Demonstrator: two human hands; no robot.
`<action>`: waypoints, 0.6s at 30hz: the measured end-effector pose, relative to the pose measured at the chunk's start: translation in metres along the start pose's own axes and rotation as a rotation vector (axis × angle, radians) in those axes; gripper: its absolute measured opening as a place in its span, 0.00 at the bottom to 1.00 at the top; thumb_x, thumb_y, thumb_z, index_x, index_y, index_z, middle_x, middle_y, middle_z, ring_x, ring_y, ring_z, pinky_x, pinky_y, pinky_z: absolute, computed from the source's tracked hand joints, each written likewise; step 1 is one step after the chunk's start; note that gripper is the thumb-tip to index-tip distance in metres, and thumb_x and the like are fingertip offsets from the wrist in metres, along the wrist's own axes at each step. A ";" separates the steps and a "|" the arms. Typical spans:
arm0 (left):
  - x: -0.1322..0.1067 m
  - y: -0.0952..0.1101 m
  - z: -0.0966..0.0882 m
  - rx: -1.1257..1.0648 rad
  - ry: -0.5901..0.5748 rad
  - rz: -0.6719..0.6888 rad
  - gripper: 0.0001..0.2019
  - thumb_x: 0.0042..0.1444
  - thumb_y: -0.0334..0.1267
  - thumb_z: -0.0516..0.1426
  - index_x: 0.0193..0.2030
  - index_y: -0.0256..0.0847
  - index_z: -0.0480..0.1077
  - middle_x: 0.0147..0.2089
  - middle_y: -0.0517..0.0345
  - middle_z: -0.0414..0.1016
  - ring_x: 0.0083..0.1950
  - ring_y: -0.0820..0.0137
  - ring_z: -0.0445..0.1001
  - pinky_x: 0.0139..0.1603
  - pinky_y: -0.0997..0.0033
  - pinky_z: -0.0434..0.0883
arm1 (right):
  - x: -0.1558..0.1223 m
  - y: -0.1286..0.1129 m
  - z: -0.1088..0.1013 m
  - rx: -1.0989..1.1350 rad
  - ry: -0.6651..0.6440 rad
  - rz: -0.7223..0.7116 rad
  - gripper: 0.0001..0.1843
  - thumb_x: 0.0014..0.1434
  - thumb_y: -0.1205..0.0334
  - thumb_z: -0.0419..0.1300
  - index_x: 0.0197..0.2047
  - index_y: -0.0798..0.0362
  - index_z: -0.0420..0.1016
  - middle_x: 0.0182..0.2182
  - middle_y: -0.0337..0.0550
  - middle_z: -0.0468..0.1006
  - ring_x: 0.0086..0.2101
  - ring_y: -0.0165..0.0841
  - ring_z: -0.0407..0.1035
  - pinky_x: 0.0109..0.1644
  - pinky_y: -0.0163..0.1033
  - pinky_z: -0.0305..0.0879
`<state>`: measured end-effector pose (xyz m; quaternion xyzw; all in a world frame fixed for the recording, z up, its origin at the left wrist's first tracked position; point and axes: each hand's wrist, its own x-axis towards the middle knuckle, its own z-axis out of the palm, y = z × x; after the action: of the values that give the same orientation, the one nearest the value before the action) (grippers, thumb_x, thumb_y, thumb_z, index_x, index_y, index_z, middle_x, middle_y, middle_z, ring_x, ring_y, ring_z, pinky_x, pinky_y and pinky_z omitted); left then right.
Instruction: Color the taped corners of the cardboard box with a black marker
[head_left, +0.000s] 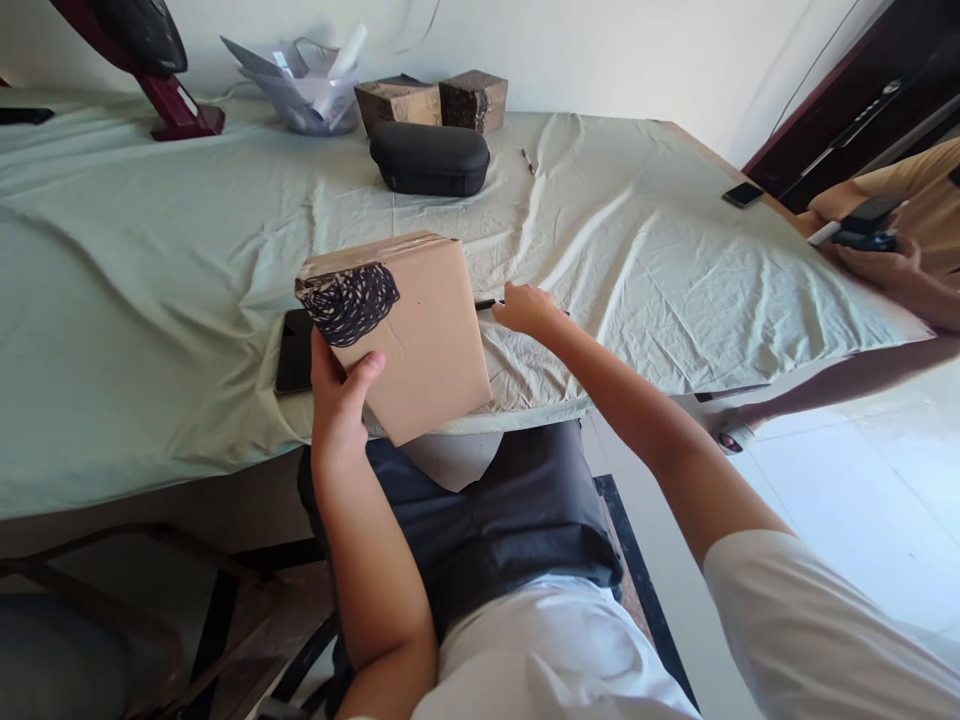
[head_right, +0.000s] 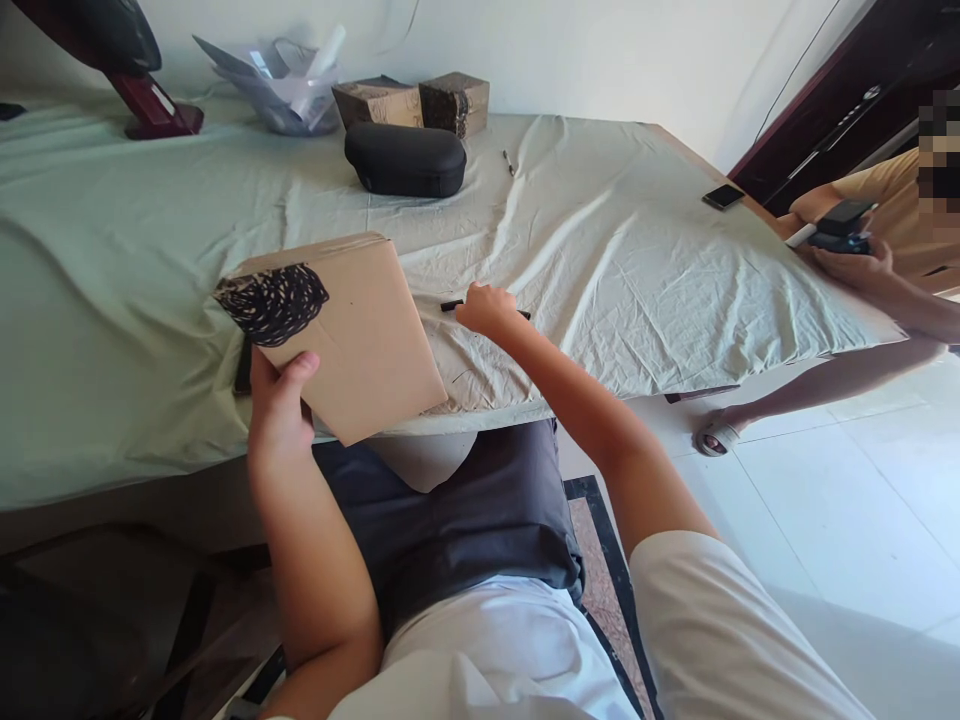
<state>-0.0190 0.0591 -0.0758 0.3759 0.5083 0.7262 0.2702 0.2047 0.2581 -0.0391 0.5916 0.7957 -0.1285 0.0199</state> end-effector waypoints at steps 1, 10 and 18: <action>-0.001 -0.001 0.000 0.013 -0.006 0.004 0.42 0.43 0.56 0.76 0.64 0.45 0.72 0.64 0.49 0.80 0.64 0.53 0.78 0.69 0.53 0.74 | -0.003 0.007 -0.006 0.020 -0.026 -0.031 0.33 0.67 0.66 0.61 0.74 0.65 0.71 0.62 0.73 0.82 0.59 0.58 0.79 0.60 0.55 0.74; -0.010 0.010 0.022 0.031 0.001 -0.051 0.41 0.51 0.51 0.71 0.71 0.46 0.69 0.73 0.47 0.76 0.70 0.52 0.76 0.72 0.51 0.74 | -0.030 0.046 -0.029 1.095 0.042 -0.223 0.10 0.63 0.60 0.58 0.44 0.52 0.79 0.42 0.50 0.86 0.24 0.30 0.74 0.22 0.35 0.63; -0.011 -0.003 0.037 0.051 0.066 -0.114 0.50 0.52 0.53 0.67 0.81 0.48 0.61 0.67 0.45 0.78 0.61 0.53 0.81 0.60 0.52 0.81 | -0.072 -0.010 -0.060 1.546 0.267 -0.596 0.20 0.63 0.43 0.71 0.45 0.42 0.67 0.33 0.32 0.81 0.21 0.26 0.67 0.19 0.31 0.56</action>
<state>0.0182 0.0715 -0.0743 0.3291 0.5558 0.7084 0.2846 0.2244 0.2018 0.0341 0.2137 0.6024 -0.5663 -0.5203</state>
